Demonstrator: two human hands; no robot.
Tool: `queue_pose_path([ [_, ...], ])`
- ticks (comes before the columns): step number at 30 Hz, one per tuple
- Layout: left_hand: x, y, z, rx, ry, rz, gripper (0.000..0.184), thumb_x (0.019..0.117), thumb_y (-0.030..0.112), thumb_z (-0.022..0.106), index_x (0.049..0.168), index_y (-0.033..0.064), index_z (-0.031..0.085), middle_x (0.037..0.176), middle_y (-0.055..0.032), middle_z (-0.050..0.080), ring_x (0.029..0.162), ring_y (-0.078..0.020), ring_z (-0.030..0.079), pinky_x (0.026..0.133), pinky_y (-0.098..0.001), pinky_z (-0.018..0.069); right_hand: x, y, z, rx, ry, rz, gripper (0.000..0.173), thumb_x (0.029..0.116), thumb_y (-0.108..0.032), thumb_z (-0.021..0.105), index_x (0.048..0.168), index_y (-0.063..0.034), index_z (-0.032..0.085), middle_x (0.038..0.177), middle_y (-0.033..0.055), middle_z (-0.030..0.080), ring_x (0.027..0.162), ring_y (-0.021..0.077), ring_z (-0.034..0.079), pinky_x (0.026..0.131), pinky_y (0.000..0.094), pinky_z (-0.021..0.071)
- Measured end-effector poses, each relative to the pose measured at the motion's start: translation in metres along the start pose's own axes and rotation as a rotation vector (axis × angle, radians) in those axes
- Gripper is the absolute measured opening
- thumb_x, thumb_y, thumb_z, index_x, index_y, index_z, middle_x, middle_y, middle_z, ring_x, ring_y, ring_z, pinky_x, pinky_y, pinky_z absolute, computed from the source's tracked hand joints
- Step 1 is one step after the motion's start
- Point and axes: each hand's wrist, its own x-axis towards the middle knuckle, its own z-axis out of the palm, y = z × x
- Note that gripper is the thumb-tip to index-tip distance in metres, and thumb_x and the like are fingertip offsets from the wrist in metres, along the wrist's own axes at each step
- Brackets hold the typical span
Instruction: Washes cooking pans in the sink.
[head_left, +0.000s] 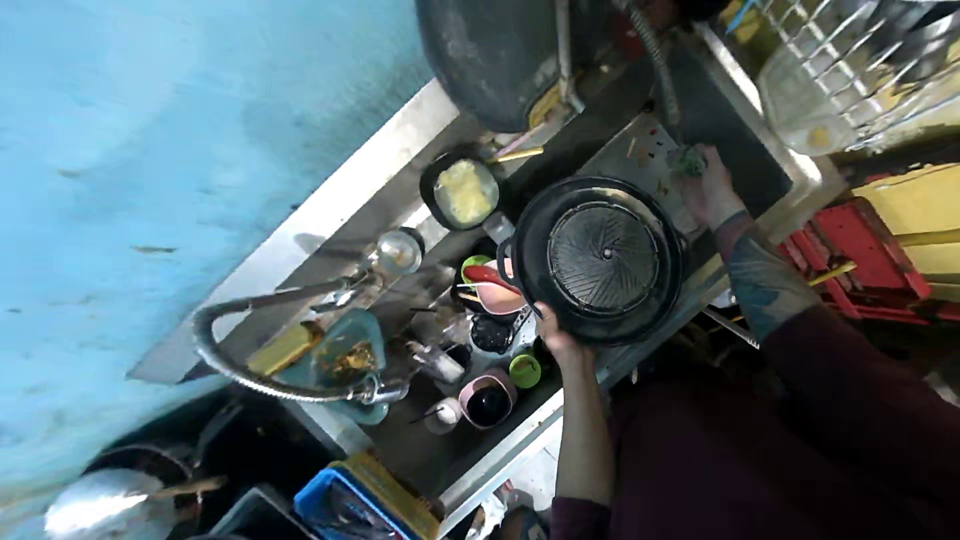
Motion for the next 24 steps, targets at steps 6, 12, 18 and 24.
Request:
queue_pose_path([
  [6, 0.019, -0.018, 0.033, 0.019, -0.119, 0.004, 0.055, 0.1073, 0.051, 0.040, 0.148, 0.0138, 0.046, 0.134, -0.0113, 0.063, 0.123, -0.0245, 0.062, 0.101, -0.0518, 0.0540, 0.070, 0.058, -0.022, -0.115, 0.240, 0.244, 0.036, 0.1055, -0.028, 0.058, 0.137, -0.0112, 0.053, 0.113, 0.0020, 0.065, 0.078, 0.0078, 0.059, 0.070, 0.0227, 0.0520],
  [12, 0.031, -0.033, 0.053, -0.051, -0.149, -0.090, 0.050, 0.1090, 0.050, 0.034, 0.140, 0.0157, 0.053, 0.128, -0.0090, 0.067, 0.118, -0.0230, 0.064, 0.098, -0.0514, 0.0554, 0.096, 0.049, -0.009, -0.543, 0.173, 0.439, 0.058, 0.1081, -0.058, 0.030, 0.093, -0.0101, 0.059, 0.069, -0.0005, 0.051, 0.055, 0.0109, 0.048, 0.051, 0.0289, 0.0439],
  [18, 0.046, -0.056, 0.065, -0.155, -0.218, -0.167, 0.051, 0.1073, 0.053, 0.037, 0.142, 0.0196, 0.053, 0.132, -0.0066, 0.065, 0.123, -0.0218, 0.063, 0.101, -0.0516, 0.0544, 0.106, 0.006, -0.024, -1.130, 0.071, 0.309, 0.050, 0.1120, -0.039, 0.035, 0.134, -0.0041, 0.063, 0.126, 0.0226, 0.066, 0.117, 0.0357, 0.064, 0.103, 0.0569, 0.0491],
  [24, 0.063, -0.074, 0.082, -0.184, -0.271, -0.188, 0.052, 0.1071, 0.055, 0.036, 0.143, 0.0207, 0.052, 0.134, -0.0046, 0.064, 0.124, -0.0204, 0.062, 0.103, -0.0509, 0.0534, 0.096, -0.018, -0.082, -1.278, 0.125, 0.077, 0.037, 0.1062, -0.034, 0.054, 0.138, -0.0171, 0.060, 0.132, 0.0079, 0.067, 0.121, 0.0226, 0.065, 0.107, 0.0485, 0.0511],
])
